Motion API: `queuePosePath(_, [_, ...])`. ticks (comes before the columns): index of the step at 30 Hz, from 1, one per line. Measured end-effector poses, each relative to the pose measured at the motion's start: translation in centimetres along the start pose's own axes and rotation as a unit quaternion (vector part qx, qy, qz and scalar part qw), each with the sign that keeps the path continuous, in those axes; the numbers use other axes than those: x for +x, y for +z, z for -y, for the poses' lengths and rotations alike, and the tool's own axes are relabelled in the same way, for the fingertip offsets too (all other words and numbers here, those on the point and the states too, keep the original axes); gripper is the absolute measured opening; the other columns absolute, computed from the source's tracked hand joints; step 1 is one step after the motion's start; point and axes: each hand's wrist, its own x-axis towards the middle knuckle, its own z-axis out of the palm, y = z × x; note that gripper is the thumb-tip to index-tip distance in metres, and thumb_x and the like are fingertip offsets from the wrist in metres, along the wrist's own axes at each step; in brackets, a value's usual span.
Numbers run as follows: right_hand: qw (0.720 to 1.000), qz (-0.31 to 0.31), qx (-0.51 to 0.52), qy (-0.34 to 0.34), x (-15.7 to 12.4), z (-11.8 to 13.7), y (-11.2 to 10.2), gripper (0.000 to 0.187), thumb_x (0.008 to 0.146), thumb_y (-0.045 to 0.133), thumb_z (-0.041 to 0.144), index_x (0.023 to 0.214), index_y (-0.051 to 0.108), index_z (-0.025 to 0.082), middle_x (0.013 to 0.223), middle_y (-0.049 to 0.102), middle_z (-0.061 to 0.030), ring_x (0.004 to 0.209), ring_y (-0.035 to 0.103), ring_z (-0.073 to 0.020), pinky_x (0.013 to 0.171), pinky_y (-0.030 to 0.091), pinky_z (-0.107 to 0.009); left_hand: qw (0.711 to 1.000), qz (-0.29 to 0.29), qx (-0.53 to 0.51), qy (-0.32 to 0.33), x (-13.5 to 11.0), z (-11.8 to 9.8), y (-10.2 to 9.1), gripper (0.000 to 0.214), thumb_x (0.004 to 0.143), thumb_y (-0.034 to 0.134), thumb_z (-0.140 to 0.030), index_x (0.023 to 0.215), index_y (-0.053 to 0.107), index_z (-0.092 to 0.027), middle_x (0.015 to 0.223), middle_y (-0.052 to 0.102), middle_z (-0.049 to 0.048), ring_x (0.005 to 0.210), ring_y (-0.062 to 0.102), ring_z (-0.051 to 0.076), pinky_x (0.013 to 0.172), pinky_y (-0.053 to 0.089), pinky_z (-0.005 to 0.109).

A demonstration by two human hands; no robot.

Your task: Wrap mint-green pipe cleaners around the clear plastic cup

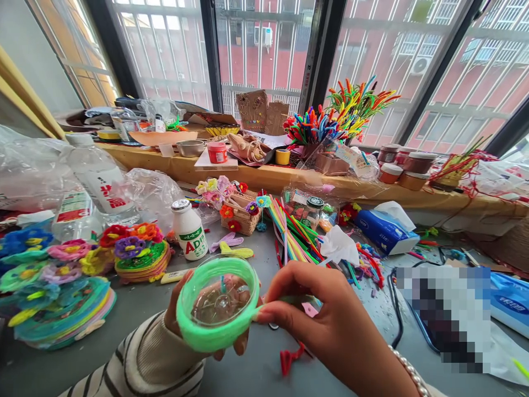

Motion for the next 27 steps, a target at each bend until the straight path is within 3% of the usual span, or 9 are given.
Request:
queuePosePath(3, [1.0,0.007,0.002,-0.009,0.0,0.0,-0.1,0.018,0.075,0.059,0.034,0.066,0.059,0.018,0.061,0.06,0.0,0.056,0.054,-0.0095,0.052,0.042,-0.018,1.0,-0.011,0.015,-0.014,-0.2,0.0,0.2,0.056,0.062,0.057,-0.055,0.095,0.064,-0.011,0.076,0.068,0.0127,0.068,0.066,0.023,0.046,0.047,0.02])
queuePosePath(8, [1.0,0.006,-0.008,-0.015,0.3,-0.1,-0.2,0.017,0.074,0.06,0.033,0.065,0.059,0.018,0.059,0.059,0.0015,0.053,0.052,-0.0079,0.05,0.041,-0.017,0.999,-0.033,0.009,-0.002,-0.3,0.1,0.4,0.055,0.062,0.057,-0.054,0.097,0.063,-0.012,0.082,0.067,0.0121,0.067,0.066,0.025,0.045,0.046,0.023])
queuePosePath(15, [0.998,0.013,-0.063,-0.006,0.1,-0.8,-1.6,0.017,0.076,0.057,0.035,0.069,0.06,0.019,0.063,0.061,0.0002,0.058,0.056,-0.0109,0.053,0.044,-0.019,0.996,-0.077,-0.034,0.038,-0.2,-0.4,-0.5,0.052,0.066,0.06,-0.047,0.101,0.058,-0.009,0.098,0.066,0.0137,0.085,0.064,0.026,0.064,0.05,0.023])
queuePosePath(18, [0.988,-0.047,-0.141,-0.031,-0.6,-0.4,-2.2,0.015,0.075,0.057,0.036,0.07,0.061,0.022,0.064,0.062,0.0005,0.057,0.056,-0.0125,0.052,0.045,-0.022,0.99,-0.122,-0.035,0.064,-0.1,-0.7,-0.7,0.049,0.066,0.062,-0.043,0.101,0.055,-0.008,0.099,0.065,0.0144,0.088,0.063,0.027,0.071,0.051,0.025])
queuePosePath(21, [0.945,-0.169,-0.262,-0.096,-0.9,-0.4,-2.5,0.01,0.076,0.056,0.035,0.075,0.059,0.025,0.069,0.062,-0.0007,0.061,0.056,-0.0154,0.06,0.045,-0.027,0.982,-0.164,-0.04,0.086,0.1,-0.9,-0.8,0.058,0.065,0.064,-0.04,0.109,0.047,-0.006,0.095,0.066,0.0146,0.088,0.063,0.027,0.07,0.052,0.024])
queuePosePath(24, [0.885,-0.236,-0.373,-0.151,-0.5,-1.4,-2.7,0.008,0.08,0.051,0.028,0.082,0.058,0.024,0.078,0.061,-0.005,0.078,0.053,-0.0212,0.077,0.041,-0.036,0.972,-0.208,-0.056,0.097,0.3,-1.2,-0.8,0.07,0.07,0.059,-0.04,0.123,0.031,-0.004,0.093,0.065,0.0158,0.088,0.063,0.026,0.07,0.052,0.024])
queuePosePath(27, [0.84,-0.277,-0.448,-0.129,0.7,-2.9,-2.5,0.015,0.081,0.049,0.027,0.084,0.062,0.021,0.086,0.056,-0.0098,0.081,0.049,-0.0239,0.077,0.039,-0.039,0.959,-0.247,-0.084,0.109,0.5,-1.4,-0.8,0.07,0.075,0.053,-0.042,0.128,0.026,-0.005,0.092,0.064,0.0159,0.088,0.063,0.025,0.068,0.053,0.024])
